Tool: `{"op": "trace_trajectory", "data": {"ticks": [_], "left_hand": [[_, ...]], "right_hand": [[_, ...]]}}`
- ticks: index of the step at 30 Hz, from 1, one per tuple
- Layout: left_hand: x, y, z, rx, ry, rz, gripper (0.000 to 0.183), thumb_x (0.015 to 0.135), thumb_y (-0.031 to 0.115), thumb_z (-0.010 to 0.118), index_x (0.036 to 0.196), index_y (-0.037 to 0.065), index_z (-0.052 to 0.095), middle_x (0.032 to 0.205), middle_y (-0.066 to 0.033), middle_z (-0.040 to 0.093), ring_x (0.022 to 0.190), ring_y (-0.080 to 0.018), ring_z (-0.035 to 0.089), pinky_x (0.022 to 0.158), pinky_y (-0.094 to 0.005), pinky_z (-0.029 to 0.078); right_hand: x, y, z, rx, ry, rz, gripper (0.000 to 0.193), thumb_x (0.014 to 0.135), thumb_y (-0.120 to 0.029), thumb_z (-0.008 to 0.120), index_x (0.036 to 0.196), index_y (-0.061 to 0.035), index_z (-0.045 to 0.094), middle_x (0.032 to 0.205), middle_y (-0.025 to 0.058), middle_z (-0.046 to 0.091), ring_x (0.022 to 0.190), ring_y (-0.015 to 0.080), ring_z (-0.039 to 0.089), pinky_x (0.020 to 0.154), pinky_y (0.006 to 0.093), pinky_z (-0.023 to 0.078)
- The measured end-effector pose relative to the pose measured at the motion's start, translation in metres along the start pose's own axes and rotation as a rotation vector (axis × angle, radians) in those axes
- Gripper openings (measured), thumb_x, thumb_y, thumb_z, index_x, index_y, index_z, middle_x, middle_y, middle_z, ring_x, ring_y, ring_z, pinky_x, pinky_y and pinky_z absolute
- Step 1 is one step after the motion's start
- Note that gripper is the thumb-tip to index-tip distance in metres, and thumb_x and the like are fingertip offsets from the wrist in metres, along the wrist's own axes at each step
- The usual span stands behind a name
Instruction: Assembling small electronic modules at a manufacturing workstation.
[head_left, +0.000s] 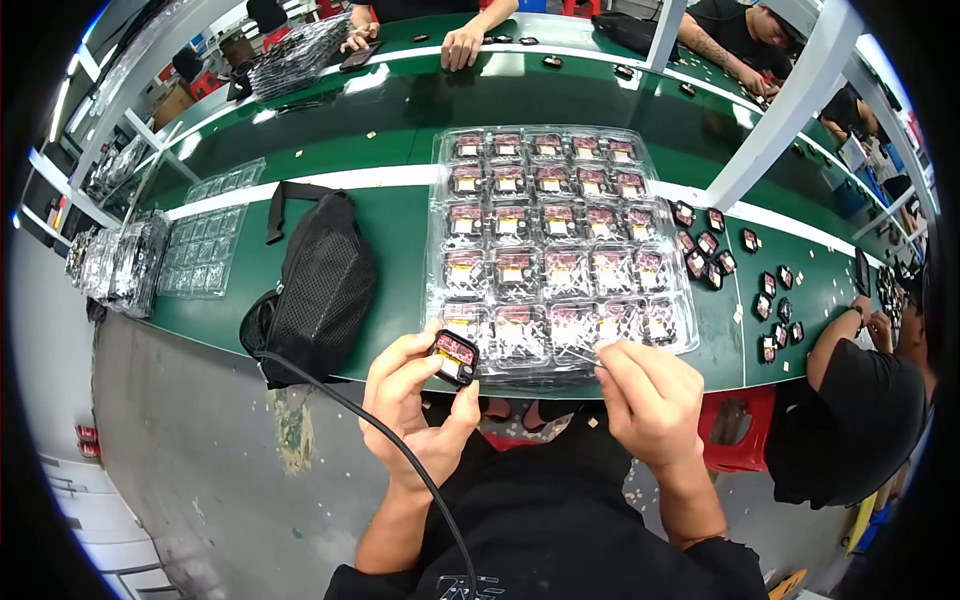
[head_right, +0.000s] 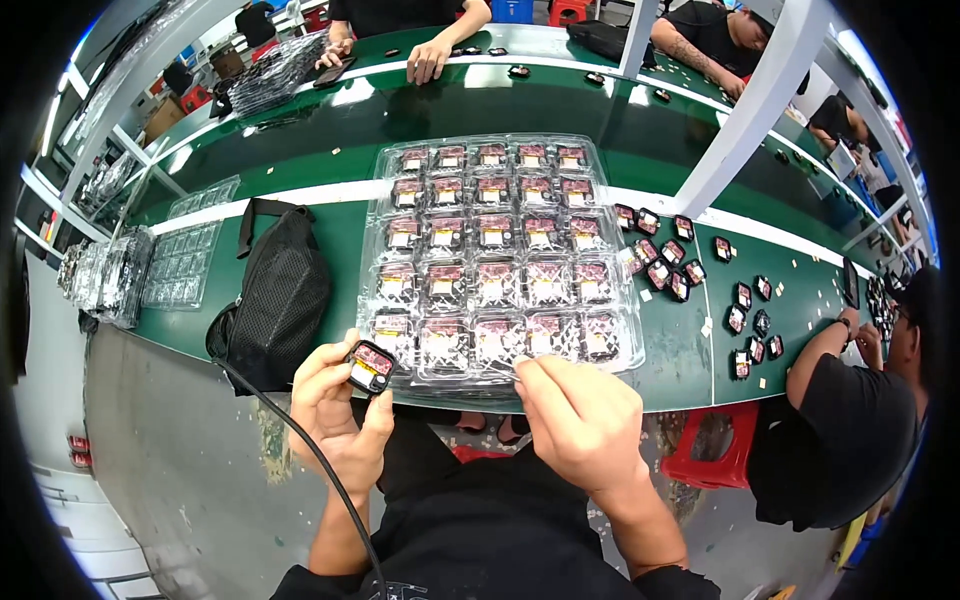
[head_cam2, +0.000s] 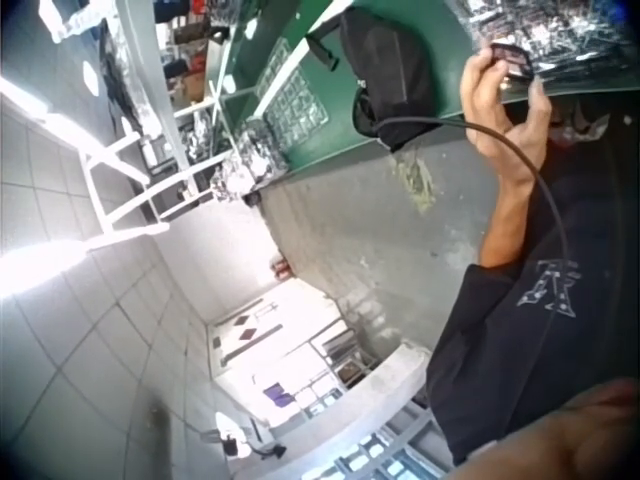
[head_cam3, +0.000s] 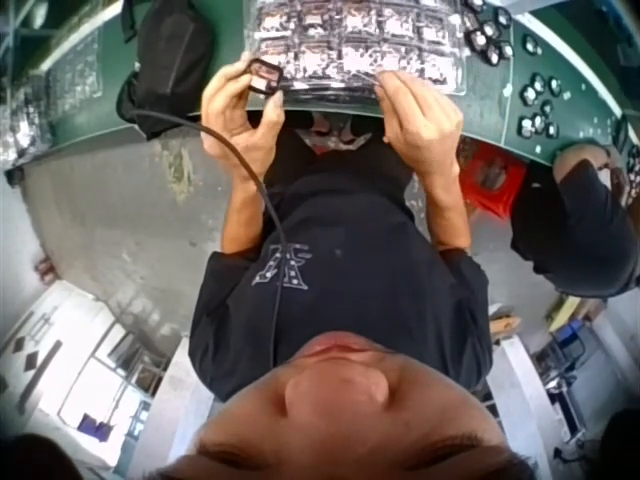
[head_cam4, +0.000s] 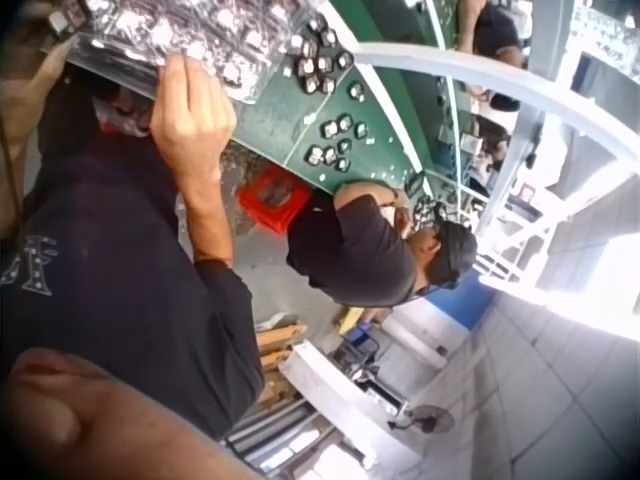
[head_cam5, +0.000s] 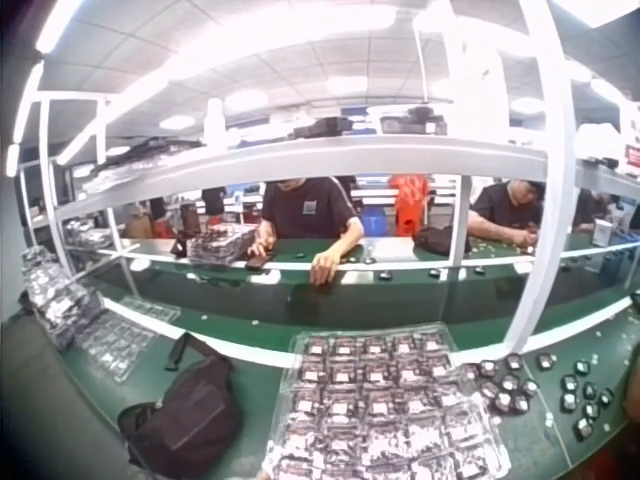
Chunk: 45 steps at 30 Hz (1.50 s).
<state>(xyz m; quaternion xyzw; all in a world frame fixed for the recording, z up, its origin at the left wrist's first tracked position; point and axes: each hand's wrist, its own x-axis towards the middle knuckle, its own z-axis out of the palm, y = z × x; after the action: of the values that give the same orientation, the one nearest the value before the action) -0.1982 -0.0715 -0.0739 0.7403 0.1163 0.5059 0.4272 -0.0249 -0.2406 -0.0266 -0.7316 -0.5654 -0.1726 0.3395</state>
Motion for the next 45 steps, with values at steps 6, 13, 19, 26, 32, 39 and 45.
{"op": "trace_trajectory", "data": {"ticks": [6, 13, 19, 26, 32, 39, 45], "left_hand": [[0.01, 0.0, -0.003, 0.347, 0.097, 0.008, 0.041, 0.074, -0.005, 0.081, 0.112, 0.001, 0.064, 0.124, -0.0182, 0.065, 0.122, -0.0382, 0.067, 0.108, -0.0491, 0.05], [0.013, 0.002, -0.007, 0.428, -0.058, -0.176, 0.029, 0.077, 0.006, 0.086, 0.105, 0.003, 0.076, 0.124, -0.017, 0.067, 0.123, -0.0392, 0.065, 0.107, -0.0518, 0.049], [0.011, -0.003, -0.015, 0.686, -0.164, 0.029, 0.039, 0.077, 0.015, 0.087, 0.113, 0.005, 0.078, 0.12, -0.0185, 0.066, 0.116, -0.0402, 0.065, 0.103, -0.051, 0.051], [0.025, 0.002, -0.016, 0.795, -0.252, 0.167, 0.04, 0.084, 0.023, 0.082, 0.11, -0.006, 0.073, 0.121, -0.0201, 0.07, 0.119, -0.0422, 0.063, 0.099, -0.0479, 0.054], [0.032, -0.018, -0.02, 0.716, -0.265, 0.234, 0.041, 0.078, 0.023, 0.085, 0.104, -0.005, 0.072, 0.117, -0.0182, 0.07, 0.116, -0.0419, 0.065, 0.097, -0.0476, 0.056], [0.038, -0.019, -0.025, 0.703, -0.293, 0.276, 0.041, 0.075, 0.02, 0.087, 0.106, -0.003, 0.072, 0.117, -0.0167, 0.069, 0.116, -0.0397, 0.065, 0.095, -0.0464, 0.057], [0.041, -0.014, -0.029, 0.75, -0.328, 0.282, 0.046, 0.08, 0.028, 0.083, 0.119, 0.005, 0.072, 0.115, -0.0135, 0.068, 0.114, -0.0355, 0.066, 0.094, -0.041, 0.058]], "right_hand": [[0.003, 0.002, 0.002, -0.058, 0.081, 0.048, 0.025, 0.078, -0.002, 0.08, 0.102, -0.0015, 0.074, 0.107, 0.0144, 0.074, 0.074, 0.0284, 0.072, 0.064, 0.0353, 0.057], [-0.003, 0.01, -0.002, -0.195, 0.03, 0.181, 0.02, 0.085, -0.007, 0.077, 0.105, -0.0041, 0.074, 0.109, 0.012, 0.072, 0.07, 0.0286, 0.071, 0.062, 0.0364, 0.057], [-0.001, 0.0, 0.004, -0.206, 0.024, 0.218, 0.02, 0.086, -0.01, 0.078, 0.105, -0.0048, 0.073, 0.11, 0.0107, 0.072, 0.066, 0.0264, 0.07, 0.06, 0.0352, 0.056], [0.003, -0.009, 0.002, -0.208, -0.017, 0.288, 0.019, 0.087, -0.007, 0.077, 0.105, -0.0056, 0.073, 0.11, 0.0111, 0.071, 0.073, 0.0307, 0.071, 0.062, 0.0379, 0.057], [0.01, 0.012, -0.005, 0.083, 0.226, 0.205, 0.013, 0.093, -0.004, 0.071, 0.106, 0.0016, 0.07, 0.105, 0.0171, 0.07, 0.081, 0.0319, 0.071, 0.07, 0.0365, 0.057], [-0.009, 0.136, 0.009, -0.167, 0.263, 0.539, 0.017, 0.102, -0.008, 0.061, 0.115, 0.0016, 0.066, 0.114, 0.018, 0.066, 0.097, 0.0355, 0.066, 0.082, 0.0412, 0.052], [-0.042, 0.21, 0.049, -0.319, -0.123, 0.503, 0.036, 0.098, -0.01, 0.06, 0.134, -0.009, 0.063, 0.15, 0.0099, 0.055, 0.122, 0.0356, 0.064, 0.1, 0.0406, 0.053]]}}
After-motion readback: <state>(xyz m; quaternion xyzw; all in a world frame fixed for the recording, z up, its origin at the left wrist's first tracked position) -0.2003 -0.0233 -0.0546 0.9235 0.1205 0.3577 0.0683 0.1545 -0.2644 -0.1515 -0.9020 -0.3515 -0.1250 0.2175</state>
